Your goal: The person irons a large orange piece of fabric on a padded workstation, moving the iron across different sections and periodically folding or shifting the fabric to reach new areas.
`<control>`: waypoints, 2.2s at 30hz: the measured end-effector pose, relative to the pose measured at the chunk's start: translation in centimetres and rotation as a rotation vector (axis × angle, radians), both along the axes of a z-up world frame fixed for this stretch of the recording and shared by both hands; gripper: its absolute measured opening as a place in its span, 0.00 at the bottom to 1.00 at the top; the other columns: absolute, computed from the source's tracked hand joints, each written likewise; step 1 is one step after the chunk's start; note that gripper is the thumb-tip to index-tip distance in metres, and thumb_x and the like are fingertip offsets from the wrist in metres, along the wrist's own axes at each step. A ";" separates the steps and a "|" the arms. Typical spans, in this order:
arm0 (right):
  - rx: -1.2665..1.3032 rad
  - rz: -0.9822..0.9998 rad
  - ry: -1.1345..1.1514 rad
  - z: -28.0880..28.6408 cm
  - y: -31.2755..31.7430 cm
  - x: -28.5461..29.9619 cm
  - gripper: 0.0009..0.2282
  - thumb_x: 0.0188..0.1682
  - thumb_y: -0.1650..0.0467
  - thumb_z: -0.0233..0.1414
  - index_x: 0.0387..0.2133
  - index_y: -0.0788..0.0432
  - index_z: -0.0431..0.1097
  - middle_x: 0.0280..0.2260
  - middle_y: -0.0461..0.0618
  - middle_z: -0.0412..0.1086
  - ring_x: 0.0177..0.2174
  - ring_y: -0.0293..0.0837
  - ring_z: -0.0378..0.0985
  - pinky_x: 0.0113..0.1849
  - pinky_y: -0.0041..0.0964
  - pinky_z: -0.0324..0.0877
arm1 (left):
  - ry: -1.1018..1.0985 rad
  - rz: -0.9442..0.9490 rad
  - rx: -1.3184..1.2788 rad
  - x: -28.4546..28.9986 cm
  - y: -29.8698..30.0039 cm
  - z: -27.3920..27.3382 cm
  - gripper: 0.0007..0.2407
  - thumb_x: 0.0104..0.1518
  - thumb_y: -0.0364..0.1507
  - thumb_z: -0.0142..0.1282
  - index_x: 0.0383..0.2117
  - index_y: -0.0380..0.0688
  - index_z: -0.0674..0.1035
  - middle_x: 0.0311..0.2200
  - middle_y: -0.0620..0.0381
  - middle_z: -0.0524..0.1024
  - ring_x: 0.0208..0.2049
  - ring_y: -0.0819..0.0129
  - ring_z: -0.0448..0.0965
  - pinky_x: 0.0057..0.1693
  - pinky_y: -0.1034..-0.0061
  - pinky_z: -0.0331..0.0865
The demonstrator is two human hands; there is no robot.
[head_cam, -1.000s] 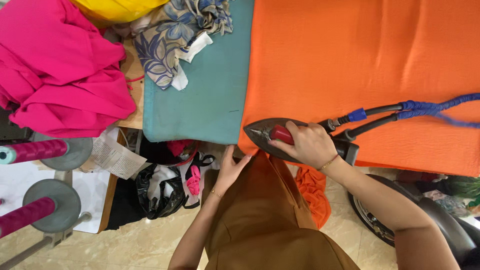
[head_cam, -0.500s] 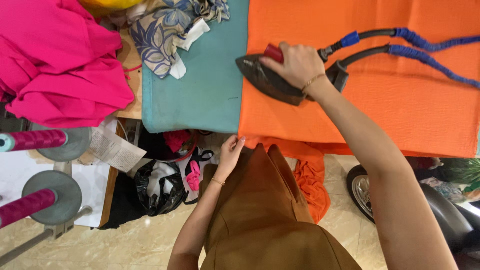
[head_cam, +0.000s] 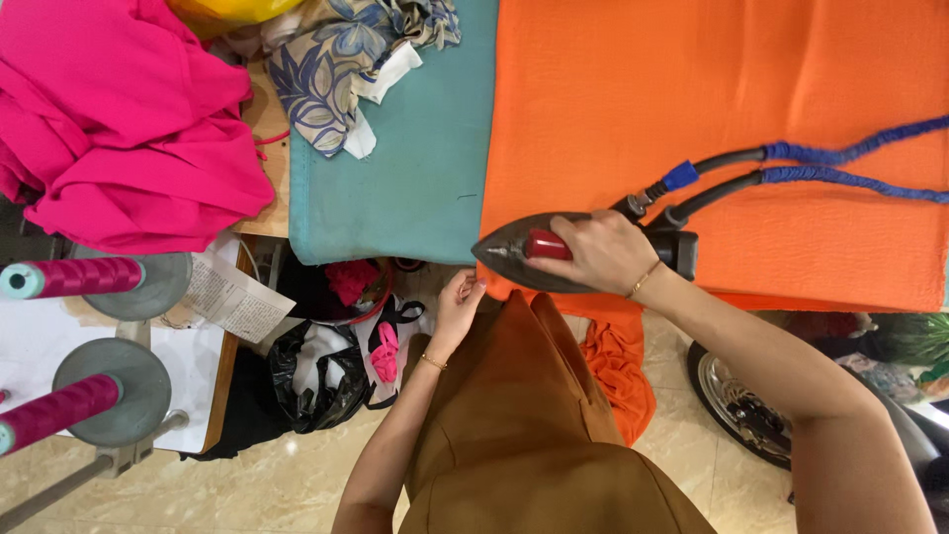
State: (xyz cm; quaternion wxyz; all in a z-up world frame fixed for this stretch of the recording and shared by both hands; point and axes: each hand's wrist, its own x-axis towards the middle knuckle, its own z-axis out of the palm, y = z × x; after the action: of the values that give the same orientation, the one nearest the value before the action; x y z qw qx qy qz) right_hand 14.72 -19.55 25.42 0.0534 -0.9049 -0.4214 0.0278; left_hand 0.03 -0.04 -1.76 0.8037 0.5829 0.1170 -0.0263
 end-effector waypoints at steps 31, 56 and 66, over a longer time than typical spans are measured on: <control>0.156 -0.452 -0.168 -4.7 4.1 25.2 0.32 0.54 0.42 0.49 0.32 0.63 0.76 0.26 0.63 0.76 0.28 0.61 0.80 0.31 0.55 0.74 | -0.014 0.003 0.750 -0.1 0.8 6.3 0.11 0.59 0.33 0.59 0.40 0.36 0.79 0.39 0.45 0.81 0.43 0.47 0.80 0.48 0.63 0.71; 0.129 -0.357 -0.149 -1.3 -1.0 5.9 0.26 0.51 0.48 0.53 0.29 0.61 0.73 0.12 0.54 0.68 0.14 0.53 0.75 0.22 0.42 0.72 | -0.524 -0.043 1.070 5.9 -3.1 17.2 0.05 0.58 0.27 0.60 0.38 0.45 0.79 0.42 0.57 0.77 0.53 0.56 0.73 0.56 0.58 0.65; 0.143 -0.489 -0.108 -3.6 3.7 23.7 0.29 0.53 0.46 0.50 0.29 0.62 0.75 0.23 0.63 0.75 0.25 0.63 0.80 0.28 0.56 0.74 | -0.409 -0.034 1.207 11.4 -5.3 16.4 0.16 0.61 0.33 0.59 0.51 0.37 0.76 0.62 0.39 0.64 0.70 0.41 0.53 0.71 0.40 0.50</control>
State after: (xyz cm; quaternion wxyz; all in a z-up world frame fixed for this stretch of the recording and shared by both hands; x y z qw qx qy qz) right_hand 38.42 -15.81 21.84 0.0997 -0.9739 -0.1934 -0.0643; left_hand 11.43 -5.31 14.64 0.3392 0.9282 -0.0539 0.1433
